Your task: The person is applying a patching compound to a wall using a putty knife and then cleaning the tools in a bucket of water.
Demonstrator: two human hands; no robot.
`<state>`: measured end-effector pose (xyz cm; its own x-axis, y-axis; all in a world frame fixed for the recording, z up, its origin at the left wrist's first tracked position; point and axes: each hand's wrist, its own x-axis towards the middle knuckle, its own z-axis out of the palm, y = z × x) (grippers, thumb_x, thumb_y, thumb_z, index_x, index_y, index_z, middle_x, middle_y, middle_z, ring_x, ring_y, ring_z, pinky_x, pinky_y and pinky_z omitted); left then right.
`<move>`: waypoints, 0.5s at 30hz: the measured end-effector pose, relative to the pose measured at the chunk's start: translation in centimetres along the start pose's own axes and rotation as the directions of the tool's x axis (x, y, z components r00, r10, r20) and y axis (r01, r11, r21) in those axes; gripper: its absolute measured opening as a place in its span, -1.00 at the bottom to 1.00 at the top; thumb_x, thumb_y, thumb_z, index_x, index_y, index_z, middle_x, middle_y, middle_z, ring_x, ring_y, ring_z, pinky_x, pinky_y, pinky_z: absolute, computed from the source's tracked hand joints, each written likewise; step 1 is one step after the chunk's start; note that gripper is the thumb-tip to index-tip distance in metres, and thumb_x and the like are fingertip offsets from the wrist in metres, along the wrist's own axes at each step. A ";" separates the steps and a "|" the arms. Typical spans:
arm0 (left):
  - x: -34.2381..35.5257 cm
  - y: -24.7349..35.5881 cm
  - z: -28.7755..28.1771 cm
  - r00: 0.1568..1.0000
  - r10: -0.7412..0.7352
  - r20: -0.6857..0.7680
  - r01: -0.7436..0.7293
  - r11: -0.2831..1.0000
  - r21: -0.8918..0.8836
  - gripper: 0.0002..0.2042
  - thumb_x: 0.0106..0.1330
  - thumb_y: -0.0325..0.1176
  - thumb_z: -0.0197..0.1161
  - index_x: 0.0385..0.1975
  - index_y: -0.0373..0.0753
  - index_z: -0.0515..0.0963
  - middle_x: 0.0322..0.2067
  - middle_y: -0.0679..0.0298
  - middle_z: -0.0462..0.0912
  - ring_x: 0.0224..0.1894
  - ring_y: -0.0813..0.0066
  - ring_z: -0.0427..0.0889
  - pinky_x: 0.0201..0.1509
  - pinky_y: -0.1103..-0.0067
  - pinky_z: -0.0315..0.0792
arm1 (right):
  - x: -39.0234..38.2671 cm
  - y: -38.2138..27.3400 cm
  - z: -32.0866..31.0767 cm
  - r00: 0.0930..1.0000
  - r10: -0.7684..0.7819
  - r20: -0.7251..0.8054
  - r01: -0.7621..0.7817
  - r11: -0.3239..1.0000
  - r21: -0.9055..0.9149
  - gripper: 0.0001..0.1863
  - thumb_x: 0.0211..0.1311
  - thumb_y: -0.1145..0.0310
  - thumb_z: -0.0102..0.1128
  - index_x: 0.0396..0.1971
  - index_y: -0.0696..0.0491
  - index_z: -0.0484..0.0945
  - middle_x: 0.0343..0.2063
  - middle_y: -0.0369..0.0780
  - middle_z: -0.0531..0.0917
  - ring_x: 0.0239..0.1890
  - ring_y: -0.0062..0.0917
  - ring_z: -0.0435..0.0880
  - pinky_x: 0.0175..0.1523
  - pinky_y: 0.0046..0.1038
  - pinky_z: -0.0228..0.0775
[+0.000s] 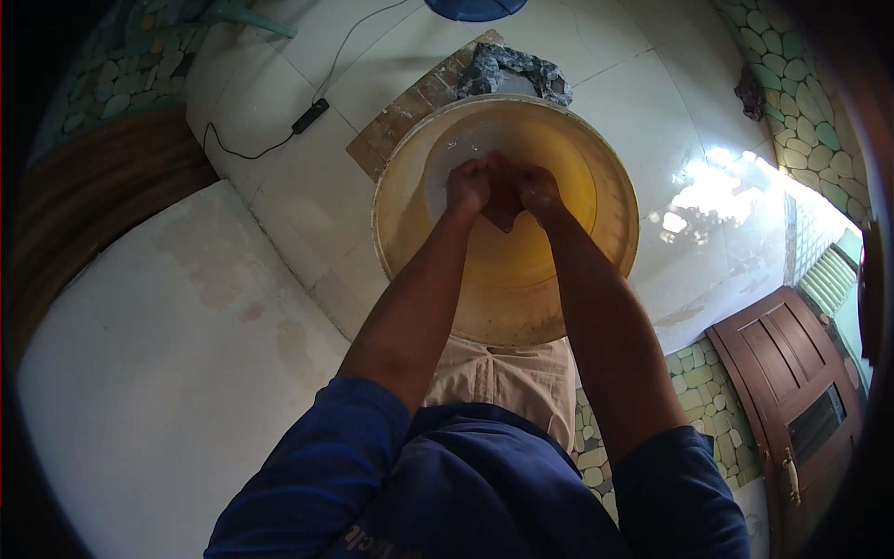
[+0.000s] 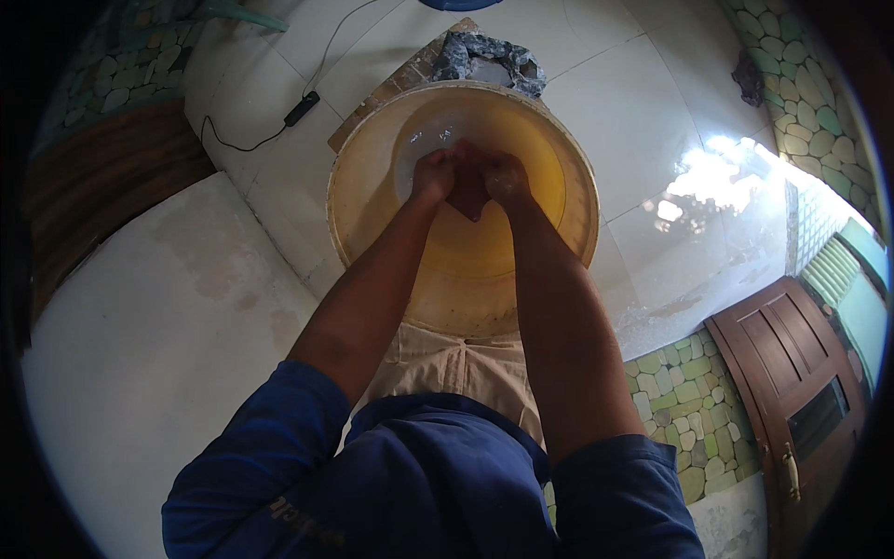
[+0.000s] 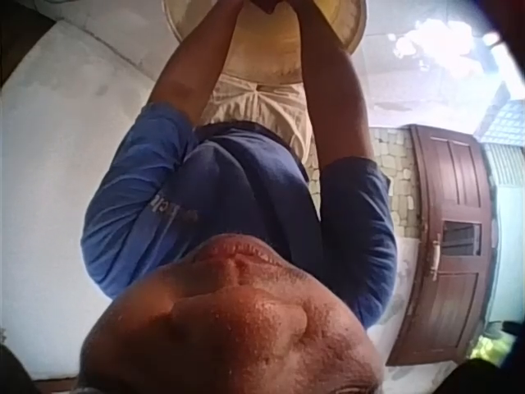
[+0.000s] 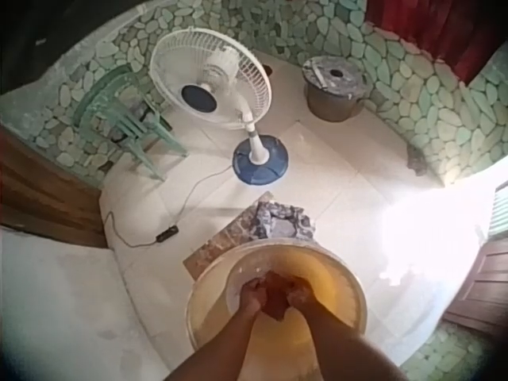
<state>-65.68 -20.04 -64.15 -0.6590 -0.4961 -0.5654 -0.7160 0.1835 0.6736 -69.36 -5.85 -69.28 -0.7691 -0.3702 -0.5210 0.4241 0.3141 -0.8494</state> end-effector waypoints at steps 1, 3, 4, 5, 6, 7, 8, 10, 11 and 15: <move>-0.2 -0.1 0.0 0.999 -0.045 -0.007 0.045 0.998 -0.050 -0.78 0.18 -0.29 0.14 -0.32 -0.27 0.62 -0.35 0.05 0.66 -0.23 0.30 0.64 -0.10 0.47 0.43 | 0.0 0.2 -0.1 0.996 -0.091 -0.013 0.090 0.993 -0.071 -0.64 0.18 0.17 -0.01 -0.29 0.15 0.60 -0.29 0.03 0.62 -0.16 -0.15 0.60 -0.02 -0.28 0.38; -0.5 0.0 -0.2 0.995 -0.095 -0.016 0.093 0.991 -0.097 -0.78 0.19 -0.29 0.13 -0.33 -0.28 0.61 -0.37 0.05 0.66 -0.23 0.29 0.64 -0.10 0.47 0.43 | -0.7 -0.1 -0.1 0.990 -0.124 -0.073 0.105 0.967 -0.231 -0.64 0.19 0.17 -0.02 -0.29 0.15 0.60 -0.30 0.03 0.62 -0.17 -0.13 0.59 -0.02 -0.27 0.37; -0.6 0.1 -0.1 0.996 -0.080 0.031 0.082 0.995 -0.053 -0.79 0.19 -0.32 0.11 -0.32 -0.30 0.61 -0.38 0.05 0.66 -0.24 0.28 0.64 -0.10 0.46 0.43 | -0.9 -0.3 -0.1 0.978 -0.167 -0.129 0.105 0.916 -0.388 -0.64 0.20 0.17 -0.04 -0.30 0.15 0.60 -0.30 0.03 0.62 -0.17 -0.12 0.58 -0.02 -0.25 0.37; -0.5 0.0 -0.2 0.995 -0.064 0.074 0.065 0.998 -0.011 -0.79 0.19 -0.34 0.10 -0.32 -0.31 0.60 -0.38 0.05 0.65 -0.24 0.28 0.63 -0.09 0.45 0.43 | -0.8 -0.4 -0.1 0.977 -0.170 -0.125 0.110 0.916 -0.387 -0.64 0.20 0.17 -0.04 -0.30 0.15 0.60 -0.30 0.03 0.62 -0.17 -0.12 0.58 -0.02 -0.25 0.37; -0.3 -0.1 0.0 0.996 -0.063 0.069 0.064 0.998 -0.010 -0.79 0.19 -0.34 0.10 -0.32 -0.31 0.60 -0.38 0.05 0.65 -0.24 0.28 0.63 -0.09 0.45 0.43 | -0.7 -0.4 -0.3 0.988 -0.102 -0.119 0.048 0.919 -0.391 -0.64 0.21 0.17 -0.05 -0.31 0.15 0.60 -0.30 0.02 0.62 -0.16 -0.11 0.58 -0.01 -0.24 0.36; 0.0 0.0 0.5 0.999 -0.040 0.018 0.040 0.999 -0.019 -0.81 0.19 -0.39 0.08 -0.31 -0.32 0.59 -0.36 0.07 0.66 -0.24 0.29 0.63 -0.08 0.46 0.43 | -0.6 -0.5 -0.3 0.993 -0.034 -0.113 -0.014 0.918 -0.396 -0.63 0.22 0.16 -0.06 -0.31 0.15 0.60 -0.30 0.02 0.62 -0.15 -0.10 0.57 0.00 -0.23 0.35; 0.3 -0.5 0.2 0.999 -0.021 -0.044 0.020 1.000 -0.023 -0.81 0.19 -0.44 0.07 -0.29 -0.33 0.58 -0.35 0.08 0.66 -0.23 0.31 0.62 -0.07 0.47 0.43 | -0.8 -1.2 0.4 0.994 -0.039 -0.098 -0.002 0.921 -0.390 -0.63 0.22 0.16 -0.06 -0.31 0.15 0.60 -0.30 0.02 0.62 -0.15 -0.10 0.57 0.00 -0.23 0.35; 0.4 0.1 0.3 0.997 -0.067 -0.045 0.061 0.989 -0.131 -0.81 0.18 -0.48 0.05 -0.28 -0.33 0.58 -0.31 0.10 0.66 -0.22 0.32 0.61 -0.06 0.49 0.43 | -1.4 -2.4 0.2 0.984 0.033 -0.177 -0.100 0.918 -0.383 -0.60 0.23 0.10 -0.07 -0.26 0.14 0.57 -0.29 0.03 0.61 -0.15 -0.11 0.57 0.01 -0.25 0.35; 0.2 0.6 0.8 0.994 -0.105 -0.020 0.097 0.965 -0.243 -0.80 0.17 -0.51 0.04 -0.26 -0.33 0.57 -0.28 0.11 0.65 -0.21 0.34 0.60 -0.06 0.50 0.43 | -1.4 -2.0 -0.3 0.981 0.035 -0.188 -0.107 0.916 -0.387 -0.60 0.23 0.10 -0.07 -0.26 0.14 0.57 -0.29 0.03 0.61 -0.15 -0.11 0.57 0.01 -0.25 0.35; 0.6 0.8 1.3 0.971 -0.169 -0.169 0.096 0.924 -0.371 -0.79 0.15 -0.55 0.02 -0.27 -0.32 0.57 -0.28 0.15 0.65 -0.21 0.38 0.60 -0.05 0.53 0.42 | -0.4 1.4 -1.7 0.940 0.108 -0.324 0.014 0.936 0.353 -0.71 0.11 0.17 0.20 -0.36 0.12 0.53 -0.54 -0.14 0.58 -0.49 -0.35 0.57 -0.34 -0.35 0.43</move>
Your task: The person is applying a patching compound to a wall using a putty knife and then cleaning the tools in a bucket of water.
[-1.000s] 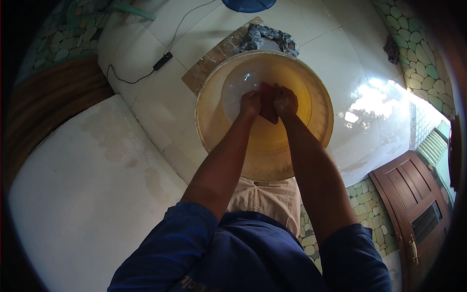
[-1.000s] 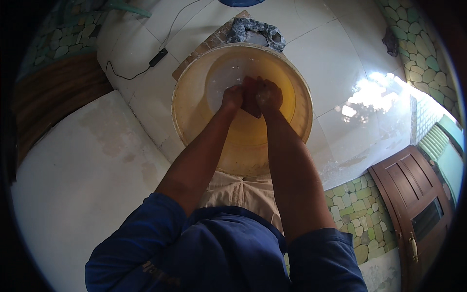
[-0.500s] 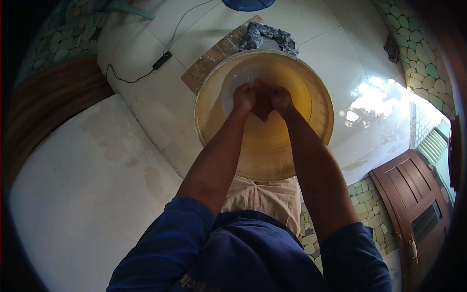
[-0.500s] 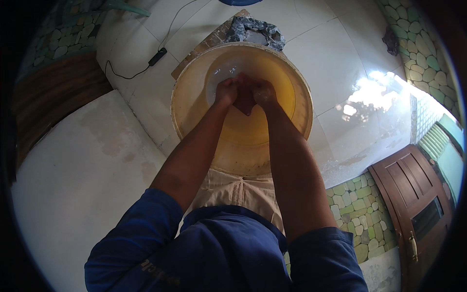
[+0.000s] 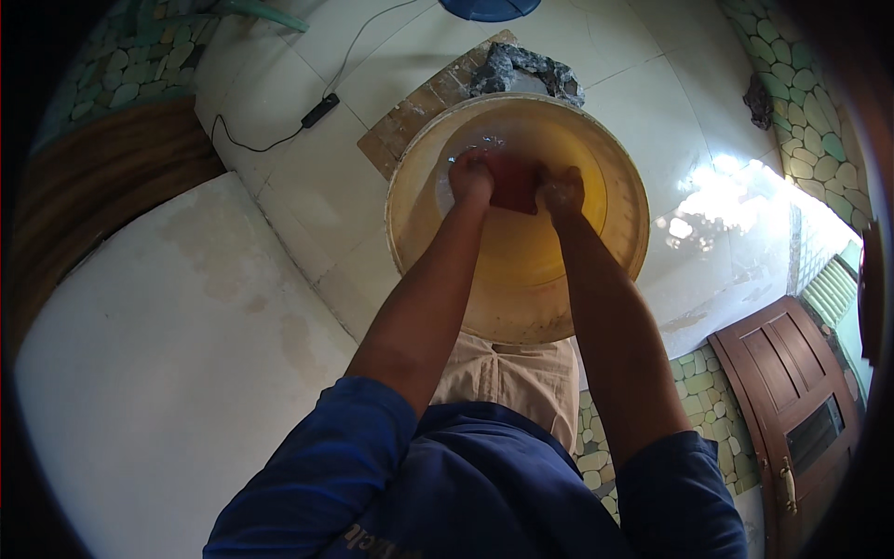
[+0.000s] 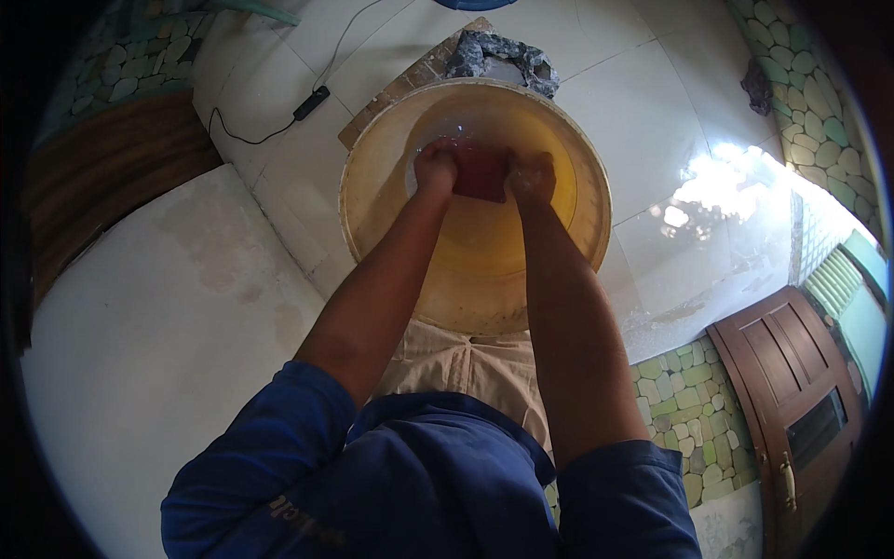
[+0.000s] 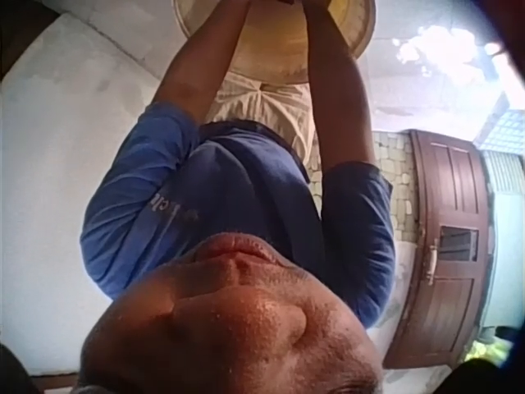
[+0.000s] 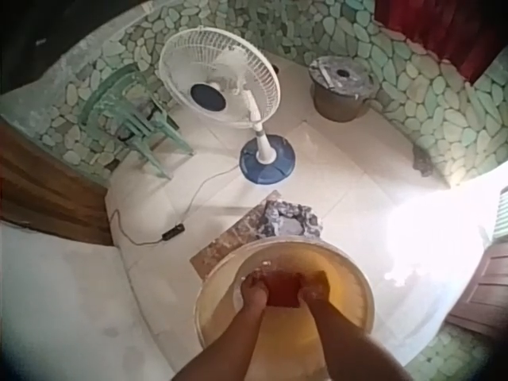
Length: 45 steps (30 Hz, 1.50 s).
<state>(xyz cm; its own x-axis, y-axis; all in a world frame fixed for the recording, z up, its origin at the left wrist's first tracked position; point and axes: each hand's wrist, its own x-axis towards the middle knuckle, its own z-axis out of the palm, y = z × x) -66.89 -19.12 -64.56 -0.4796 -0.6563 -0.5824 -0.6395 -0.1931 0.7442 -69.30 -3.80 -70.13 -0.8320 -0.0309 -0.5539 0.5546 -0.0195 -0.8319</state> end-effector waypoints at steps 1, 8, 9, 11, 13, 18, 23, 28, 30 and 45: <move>0.0 -0.2 0.1 0.996 0.041 -0.082 -0.043 0.999 -0.024 -0.79 0.15 -0.54 0.02 -0.27 -0.32 0.57 -0.28 0.14 0.65 -0.20 0.37 0.59 -0.04 0.52 0.41 | 0.3 0.3 -0.9 0.967 0.134 0.218 -0.246 0.723 0.645 -0.73 0.09 0.19 0.24 -0.37 0.09 0.52 -0.58 -0.20 0.56 -0.59 -0.46 0.54 -0.45 -0.41 0.42; -0.2 -2.4 -0.8 0.944 -0.013 -0.330 -0.016 0.996 -0.085 -0.78 0.17 -0.47 0.03 -0.23 -0.33 0.54 -0.22 0.08 0.61 -0.14 0.33 0.56 0.01 0.48 0.38 | -3.3 -5.8 0.8 0.841 0.438 0.317 -0.307 0.870 -0.386 -0.83 0.16 0.31 0.16 -0.41 0.12 0.52 -0.63 -0.24 0.52 -0.68 -0.59 0.43 -0.60 -0.53 0.32; 1.0 -3.1 -2.0 0.933 0.000 -0.360 -0.033 0.996 -0.086 -0.78 0.17 -0.47 0.03 -0.23 -0.33 0.54 -0.22 0.08 0.61 -0.14 0.33 0.56 0.01 0.48 0.38 | -3.2 -5.8 1.9 0.859 0.343 0.381 -0.213 0.915 -0.343 -0.82 0.14 0.31 0.12 -0.44 0.13 0.54 -0.62 -0.21 0.55 -0.67 -0.53 0.49 -0.57 -0.47 0.36; 2.0 -3.9 -3.0 0.886 0.048 -0.462 -0.109 0.988 -0.107 -0.78 0.18 -0.45 0.03 -0.20 -0.33 0.50 -0.22 0.09 0.59 -0.16 0.33 0.55 -0.02 0.48 0.38 | -2.8 -5.6 2.8 0.864 0.245 0.440 -0.119 0.948 -0.294 -0.80 0.13 0.30 0.08 -0.48 0.14 0.55 -0.61 -0.18 0.57 -0.65 -0.47 0.54 -0.54 -0.42 0.40; 1.3 -4.2 -3.0 0.949 -0.015 -0.314 -0.021 0.994 -0.109 -0.77 0.26 -0.41 -0.01 -0.15 -0.33 0.46 -0.19 0.13 0.56 -0.15 0.35 0.54 -0.02 0.47 0.41 | -2.3 -5.4 2.7 0.930 0.179 0.320 -0.018 0.893 -0.449 -0.77 0.15 0.28 0.04 -0.52 0.14 0.54 -0.65 -0.17 0.55 -0.68 -0.47 0.51 -0.55 -0.43 0.37; -1.8 -2.6 -1.4 0.987 -0.154 0.053 0.163 0.933 -0.321 -0.78 0.30 -0.39 0.01 -0.13 -0.32 0.44 -0.20 0.22 0.53 -0.20 0.41 0.55 -0.10 0.47 0.47 | -2.2 -5.1 1.1 0.908 0.257 0.331 -0.077 0.879 -0.471 -0.81 0.26 0.31 0.00 -0.47 0.09 0.48 -0.67 -0.29 0.44 -0.67 -0.61 0.40 -0.60 -0.53 0.27; -0.2 -3.6 -2.3 0.979 -0.042 -0.202 0.002 0.981 -0.192 -0.73 0.16 -0.57 0.13 -0.13 -0.24 0.46 -0.20 0.25 0.54 -0.22 0.48 0.55 -0.15 0.50 0.49 | -4.1 -7.1 2.8 0.807 0.387 0.446 -0.319 0.921 -0.223 -0.85 0.24 0.33 0.05 -0.44 0.09 0.46 -0.66 -0.32 0.42 -0.66 -0.62 0.38 -0.60 -0.52 0.26; -3.0 -1.4 -1.8 0.985 -0.021 0.170 0.088 0.914 -0.397 -0.70 0.15 -0.62 0.08 -0.10 -0.24 0.45 -0.22 0.22 0.57 -0.23 0.38 0.59 -0.15 0.48 0.55 | -3.6 -6.4 2.1 0.855 0.370 0.364 -0.251 0.909 -0.333 -0.83 0.24 0.32 0.03 -0.45 0.10 0.46 -0.62 -0.28 0.45 -0.69 -0.61 0.38 -0.63 -0.53 0.24; -5.0 0.0 -1.7 0.933 -0.003 0.359 0.181 0.867 -0.465 -0.70 0.16 -0.63 0.05 -0.09 -0.26 0.44 -0.23 0.21 0.58 -0.24 0.34 0.61 -0.17 0.46 0.57 | -3.7 -6.6 2.1 0.892 0.328 0.310 -0.214 0.912 -0.350 -0.79 0.25 0.28 0.02 -0.46 0.11 0.46 -0.65 -0.27 0.45 -0.72 -0.60 0.36 -0.66 -0.53 0.22; -4.3 -0.7 -1.8 0.880 -0.368 0.299 0.425 0.892 -0.152 -0.74 0.36 -0.27 -0.09 -0.10 -0.25 0.44 -0.30 0.16 0.60 -0.39 0.32 0.63 -0.35 0.45 0.56 | -3.3 -5.5 2.8 0.941 0.276 0.196 -0.189 0.909 -0.371 -0.64 0.16 0.12 0.09 -0.42 0.19 0.50 -0.60 -0.13 0.56 -0.63 -0.43 0.55 -0.61 -0.43 0.36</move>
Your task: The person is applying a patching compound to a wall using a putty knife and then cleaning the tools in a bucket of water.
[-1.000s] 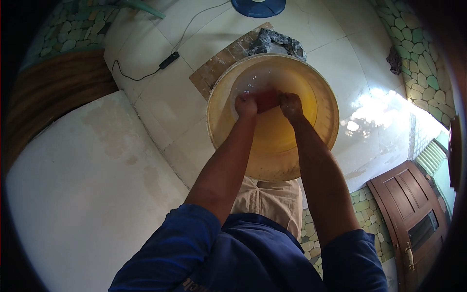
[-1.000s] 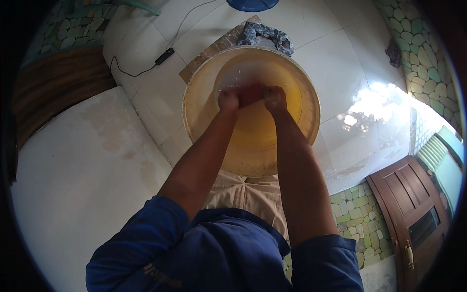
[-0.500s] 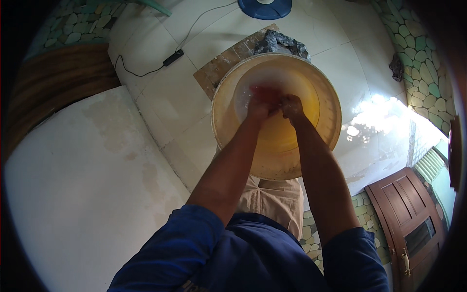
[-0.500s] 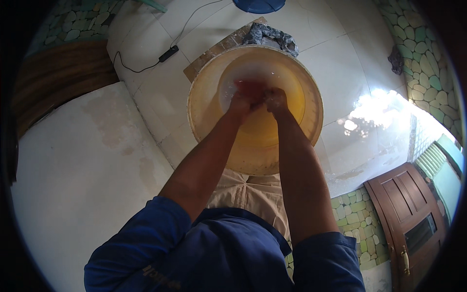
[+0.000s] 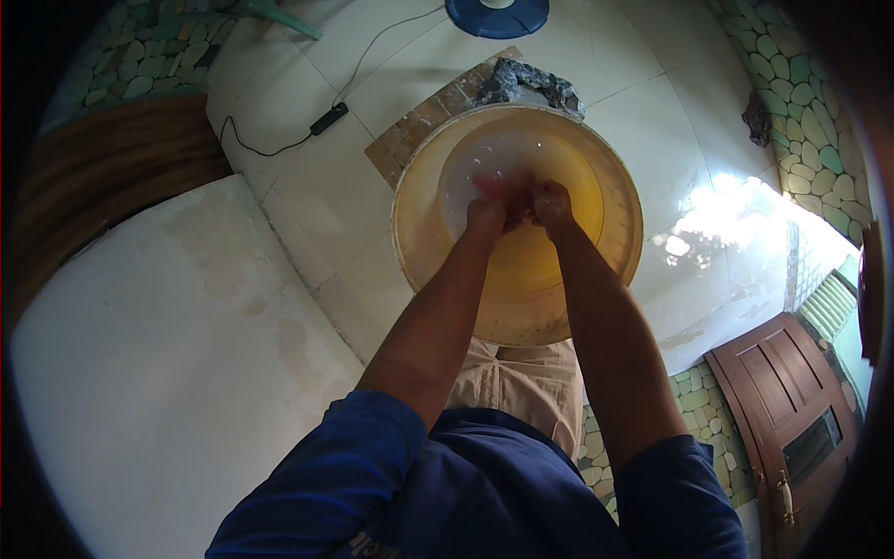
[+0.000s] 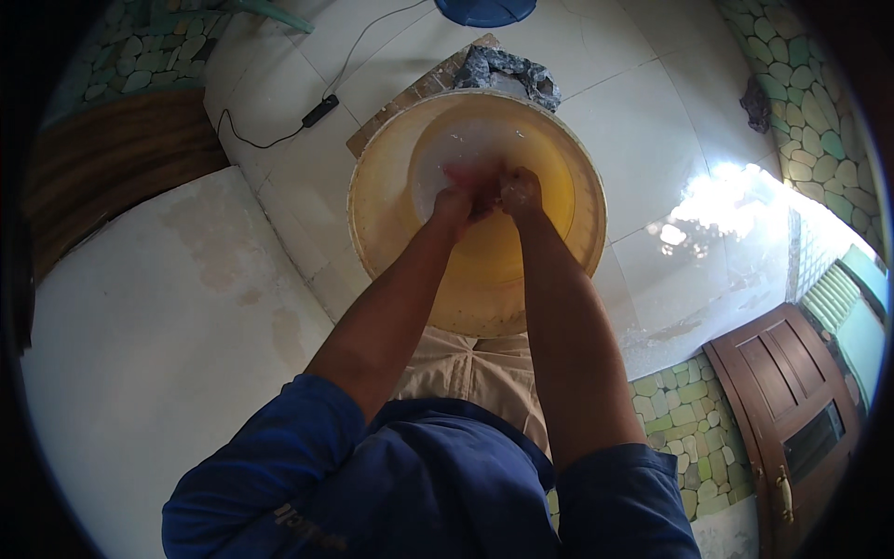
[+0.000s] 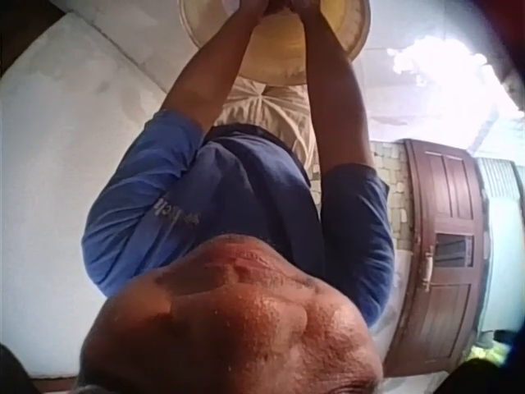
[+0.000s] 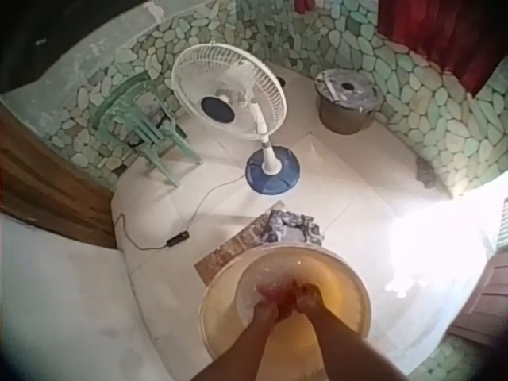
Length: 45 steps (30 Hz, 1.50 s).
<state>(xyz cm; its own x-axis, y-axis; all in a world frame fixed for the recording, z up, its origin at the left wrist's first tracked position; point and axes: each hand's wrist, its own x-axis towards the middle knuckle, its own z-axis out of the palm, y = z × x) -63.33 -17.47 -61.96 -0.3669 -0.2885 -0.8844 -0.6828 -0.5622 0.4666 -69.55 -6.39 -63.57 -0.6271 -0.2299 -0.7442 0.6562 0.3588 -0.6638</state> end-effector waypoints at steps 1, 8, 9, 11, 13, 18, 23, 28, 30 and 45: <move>0.1 -0.2 -0.4 0.998 0.031 0.063 -0.035 0.998 0.059 -0.75 0.35 -0.27 -0.07 -0.11 -0.22 0.45 -0.29 0.20 0.60 -0.36 0.35 0.63 -0.29 0.43 0.54 | -0.4 -0.5 0.3 1.000 0.001 -0.029 -0.002 1.000 -0.027 -0.64 0.13 0.13 0.13 -0.36 0.18 0.50 -0.56 -0.14 0.58 -0.59 -0.43 0.57 -0.61 -0.43 0.37; -1.8 1.2 -0.2 0.969 -0.171 0.179 0.152 0.982 0.116 -0.79 0.29 -0.20 -0.01 -0.15 -0.05 0.45 -0.30 0.38 0.56 -0.18 0.42 0.54 -0.02 0.30 0.35 | -0.2 -0.5 -0.8 0.995 0.042 0.090 -0.045 0.998 0.037 -0.64 0.04 0.23 0.17 -0.20 0.14 0.53 -0.48 -0.20 0.59 -0.52 -0.46 0.56 -0.60 -0.47 0.37; -2.1 1.4 0.2 0.969 -0.171 0.180 0.152 0.982 0.116 -0.79 0.29 -0.20 -0.01 -0.15 -0.05 0.45 -0.30 0.38 0.56 -0.18 0.42 0.54 -0.02 0.30 0.35 | -0.1 0.1 -0.8 1.000 0.003 -0.003 -0.003 0.999 0.035 -0.65 0.07 0.22 0.14 -0.22 0.15 0.53 -0.47 -0.16 0.61 -0.50 -0.39 0.58 -0.54 -0.41 0.40; -2.9 1.3 1.8 0.990 -0.102 -0.101 0.112 0.989 0.099 -0.75 0.29 -0.13 -0.03 -0.15 -0.05 0.44 -0.28 0.36 0.52 -0.23 0.45 0.50 -0.10 0.35 0.36 | 0.2 1.5 -1.7 0.993 -0.030 -0.113 0.033 0.999 0.027 -0.67 0.10 0.21 0.12 -0.24 0.15 0.52 -0.46 -0.12 0.62 -0.47 -0.33 0.61 -0.47 -0.36 0.44; -1.5 0.7 -0.6 0.993 -0.093 -0.073 0.098 0.993 0.069 -0.71 0.27 -0.12 0.01 -0.08 -0.05 0.40 -0.25 0.35 0.49 -0.21 0.46 0.46 -0.12 0.35 0.36 | 1.1 0.7 -1.7 0.968 -0.239 -0.076 0.198 0.913 -0.356 -0.68 0.16 0.17 0.05 -0.29 0.14 0.51 -0.41 -0.03 0.63 -0.38 -0.16 0.62 -0.25 -0.25 0.45; -6.8 2.9 1.1 0.988 0.010 -0.151 0.002 0.997 0.077 -0.52 0.23 -0.13 0.13 0.14 -0.06 0.25 -0.19 0.32 0.43 -0.21 0.49 0.40 -0.20 0.34 0.36 | -9.3 -8.3 -4.4 0.947 -0.315 -0.066 0.203 0.745 -0.635 -0.68 0.24 0.16 -0.03 -0.32 0.13 0.51 -0.37 0.01 0.63 -0.28 -0.11 0.60 -0.12 -0.24 0.39; -10.1 4.5 0.2 0.993 0.102 0.064 -0.106 0.992 0.065 -0.47 0.21 -0.20 0.22 0.17 -0.11 0.25 -0.18 0.33 0.48 -0.20 0.53 0.46 -0.22 0.44 0.40 | -14.2 -11.2 -5.5 0.939 -0.335 0.072 0.304 0.716 -0.628 -0.76 0.25 0.25 0.01 -0.34 0.13 0.49 -0.39 -0.06 0.64 -0.31 -0.29 0.63 -0.21 -0.35 0.41; -11.7 4.4 -0.3 0.887 0.243 0.393 -0.229 0.970 -0.085 -0.59 0.20 -0.37 0.24 0.06 -0.15 0.37 -0.13 0.32 0.52 -0.17 0.51 0.52 -0.10 0.50 0.43 | -14.0 -6.5 -6.2 0.931 -0.364 0.007 0.355 0.903 -0.242 -0.91 0.15 0.49 0.12 -0.37 0.17 0.46 -0.50 -0.23 0.57 -0.38 -0.58 0.55 -0.26 -0.48 0.38; -11.7 4.0 -0.4 0.872 0.292 0.392 -0.279 0.956 -0.091 -0.61 0.18 -0.44 0.25 0.03 -0.15 0.40 -0.13 0.32 0.53 -0.17 0.50 0.54 -0.05 0.52 0.43 | -14.6 -5.4 -6.1 0.956 -0.292 -0.010 0.291 0.956 -0.045 -0.92 0.15 0.50 0.12 -0.37 0.17 0.46 -0.51 -0.23 0.55 -0.40 -0.57 0.54 -0.26 -0.48 0.38; -11.8 4.4 -3.6 0.862 0.481 0.160 -0.494 0.868 0.053 -0.56 0.13 -0.35 0.27 0.02 -0.30 0.38 0.00 0.11 0.47 0.09 0.33 0.43 0.18 0.45 0.27 | -18.7 -9.2 -3.9 0.776 -0.626 0.076 0.464 0.485 -0.741 -0.82 0.21 0.42 0.02 -0.20 0.09 0.48 -0.35 -0.06 0.57 -0.29 -0.13 0.57 -0.21 -0.20 0.41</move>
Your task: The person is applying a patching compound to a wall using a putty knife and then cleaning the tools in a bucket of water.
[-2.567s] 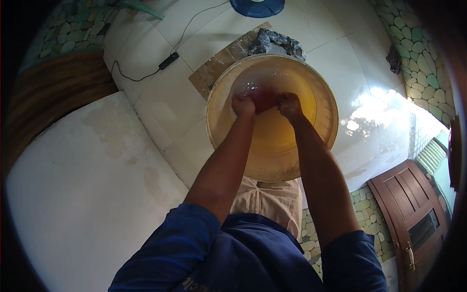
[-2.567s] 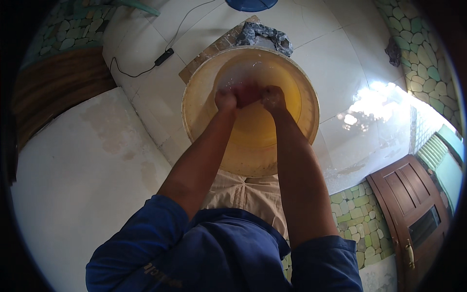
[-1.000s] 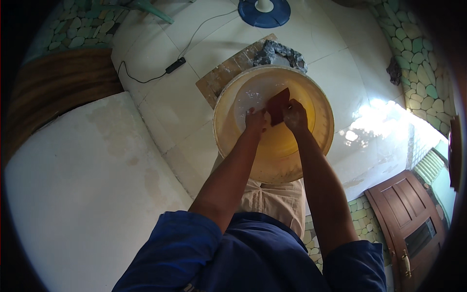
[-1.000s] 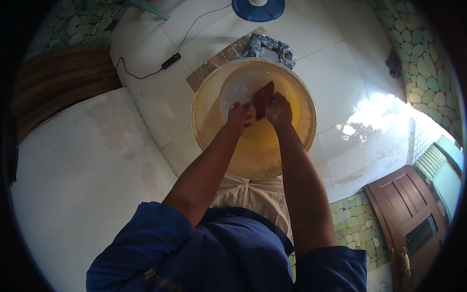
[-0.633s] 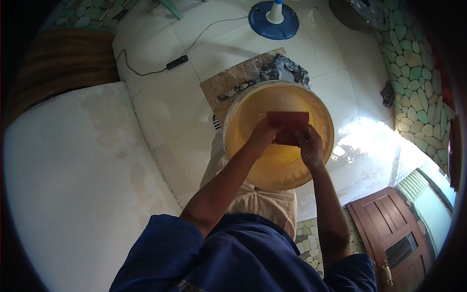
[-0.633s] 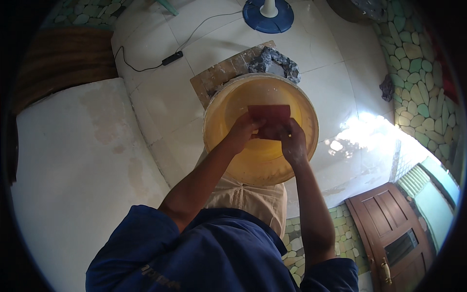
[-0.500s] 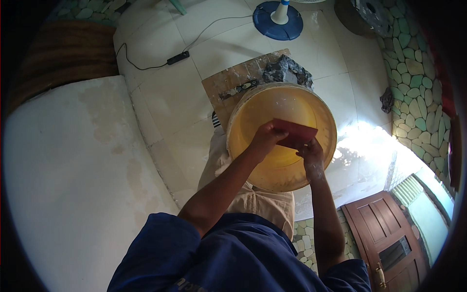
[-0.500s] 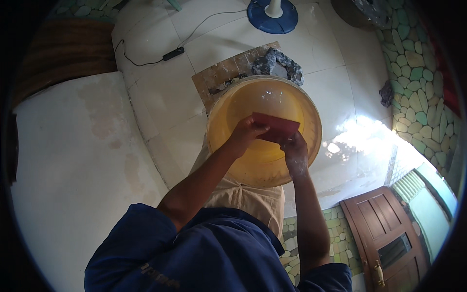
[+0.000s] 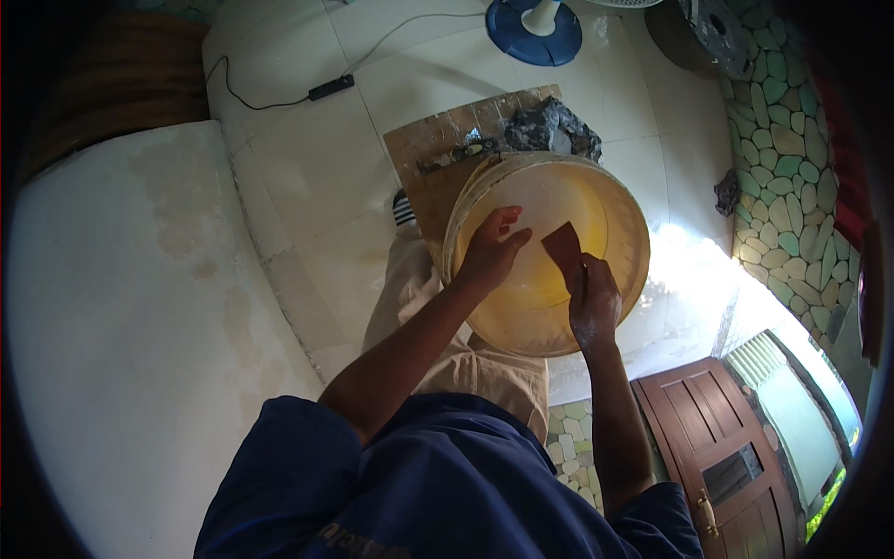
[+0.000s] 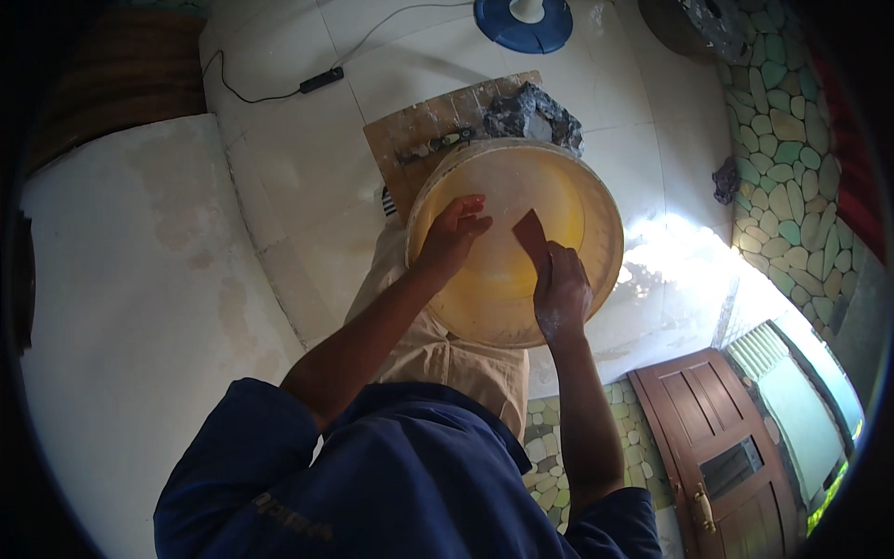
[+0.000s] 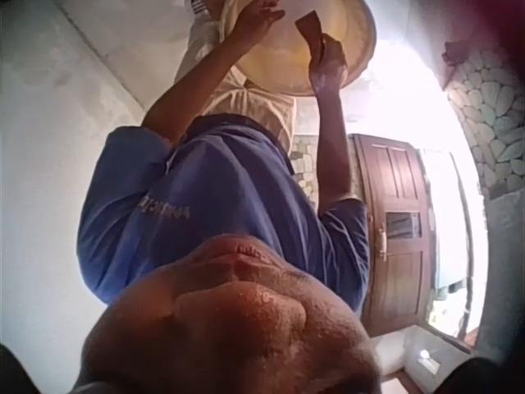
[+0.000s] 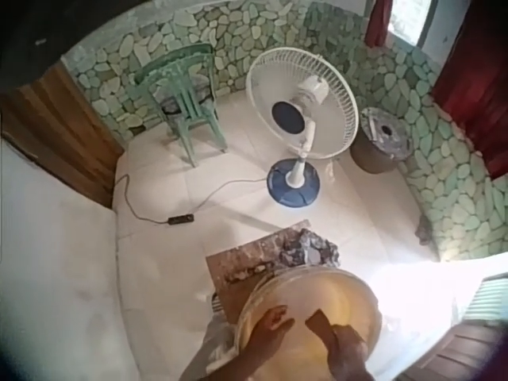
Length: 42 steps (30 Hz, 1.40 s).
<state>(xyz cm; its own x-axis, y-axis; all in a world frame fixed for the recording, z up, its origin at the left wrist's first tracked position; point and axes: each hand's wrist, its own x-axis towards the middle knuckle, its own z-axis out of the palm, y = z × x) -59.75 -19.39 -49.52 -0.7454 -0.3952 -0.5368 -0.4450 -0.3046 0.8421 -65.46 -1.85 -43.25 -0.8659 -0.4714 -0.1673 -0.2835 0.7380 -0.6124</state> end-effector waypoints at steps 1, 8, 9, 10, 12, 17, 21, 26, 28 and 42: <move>0.3 -0.4 -0.2 1.000 0.019 -0.004 -0.019 0.999 -0.048 -0.58 0.15 -0.33 0.26 0.01 -0.30 0.39 0.00 0.11 0.48 0.08 0.32 0.44 0.18 0.45 0.27 | 0.0 -0.3 0.0 0.999 0.018 0.035 -0.019 0.998 0.054 -0.82 0.23 0.40 0.00 -0.20 0.08 0.48 -0.34 -0.06 0.58 -0.29 -0.12 0.57 -0.20 -0.18 0.41; -0.4 1.2 0.3 1.000 0.011 0.014 -0.010 0.999 -0.030 -0.62 0.20 -0.27 0.21 -0.03 -0.31 0.43 -0.02 0.09 0.50 0.06 0.31 0.46 0.17 0.47 0.28 | 0.1 0.0 0.3 0.942 0.097 0.322 -0.063 0.991 -0.114 -0.72 0.23 0.20 -0.06 -0.23 0.05 0.52 -0.47 -0.04 0.62 -0.33 -0.13 0.61 -0.22 -0.18 0.42; -0.3 1.2 0.3 1.000 -0.001 0.017 0.002 0.999 -0.038 -0.62 0.20 -0.27 0.21 -0.03 -0.31 0.43 -0.02 0.09 0.50 0.06 0.31 0.46 0.17 0.47 0.28 | 0.2 -0.1 0.3 0.927 0.091 0.364 -0.061 0.994 -0.093 -0.73 0.22 0.20 -0.05 -0.25 0.05 0.52 -0.50 -0.05 0.62 -0.35 -0.12 0.61 -0.24 -0.17 0.42; -0.3 1.3 0.4 1.000 0.007 0.012 -0.006 0.999 -0.049 -0.62 0.20 -0.27 0.21 -0.03 -0.31 0.43 -0.03 0.09 0.50 0.05 0.31 0.46 0.16 0.47 0.29 | -0.3 1.7 1.3 0.882 0.034 0.470 0.053 0.984 -0.173 -0.75 0.18 0.21 -0.02 -0.30 0.04 0.51 -0.55 -0.06 0.61 -0.40 -0.12 0.61 -0.27 -0.16 0.42; -0.3 1.4 0.4 1.000 0.008 -0.004 -0.009 0.998 -0.063 -0.62 0.20 -0.27 0.21 -0.04 -0.32 0.43 -0.04 0.09 0.50 0.04 0.32 0.47 0.15 0.47 0.29 | 0.1 1.4 1.5 0.882 0.037 0.470 0.044 0.986 -0.160 -0.77 0.17 0.22 -0.01 -0.31 0.04 0.50 -0.56 -0.06 0.61 -0.40 -0.12 0.61 -0.27 -0.15 0.42; -0.8 2.0 0.3 1.000 0.012 0.006 -0.012 0.999 -0.046 -0.62 0.20 -0.26 0.21 -0.03 -0.31 0.43 -0.07 0.09 0.51 0.02 0.31 0.48 0.13 0.47 0.32 | -0.1 -0.4 1.1 0.888 0.112 0.447 -0.020 0.978 -0.206 -0.79 0.16 0.24 0.01 -0.35 0.06 0.49 -0.54 -0.04 0.61 -0.39 -0.12 0.61 -0.27 -0.14 0.42; -1.0 2.2 0.3 1.000 0.014 -0.004 -0.014 0.999 -0.046 -0.63 0.20 -0.26 0.20 -0.04 -0.31 0.43 -0.08 0.09 0.52 0.00 0.31 0.50 0.11 0.47 0.34 | -0.1 -0.6 1.2 0.881 0.112 0.460 -0.002 0.973 -0.232 -0.76 0.22 0.23 -0.04 -0.28 0.07 0.48 -0.52 -0.03 0.61 -0.39 -0.11 0.61 -0.29 -0.15 0.42; -1.4 3.2 0.7 1.000 0.013 0.019 -0.012 0.999 -0.051 -0.63 0.21 -0.26 0.19 -0.05 -0.33 0.43 -0.14 0.08 0.54 -0.06 0.33 0.54 0.02 0.49 0.38 | -0.2 0.1 1.2 0.860 0.114 0.498 0.047 0.953 -0.299 -0.74 0.26 0.24 -0.09 -0.23 0.07 0.49 -0.51 -0.04 0.62 -0.40 -0.12 0.61 -0.31 -0.19 0.42; -1.6 3.5 0.8 1.000 -0.014 0.017 0.015 0.999 -0.048 -0.65 0.22 -0.25 0.18 -0.06 -0.30 0.45 -0.14 0.15 0.54 -0.06 0.40 0.50 0.02 0.53 0.36 | 0.3 -0.5 0.8 0.893 0.159 0.421 -0.062 0.970 -0.235 -0.74 0.26 0.24 -0.09 -0.24 0.08 0.49 -0.49 -0.03 0.63 -0.40 -0.12 0.62 -0.30 -0.18 0.42; -1.7 2.1 1.5 0.998 -0.066 -0.022 0.063 0.993 -0.104 -0.66 0.24 -0.25 0.19 -0.05 -0.27 0.45 -0.25 0.25 0.52 -0.25 0.58 0.46 -0.19 0.66 0.34 | 1.5 1.1 -0.1 0.953 0.154 0.262 -0.196 0.971 0.140 -0.75 0.25 0.28 -0.01 -0.23 0.13 0.49 -0.62 -0.11 0.58 -0.54 -0.36 0.61 -0.36 -0.36 0.44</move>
<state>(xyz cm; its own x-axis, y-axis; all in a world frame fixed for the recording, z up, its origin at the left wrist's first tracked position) -60.14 -18.06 -46.78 -0.7035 -0.3934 -0.5919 -0.4369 -0.4175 0.7968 -67.11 -1.68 -44.12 -0.7605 -0.4618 -0.4565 -0.0477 0.7409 -0.6699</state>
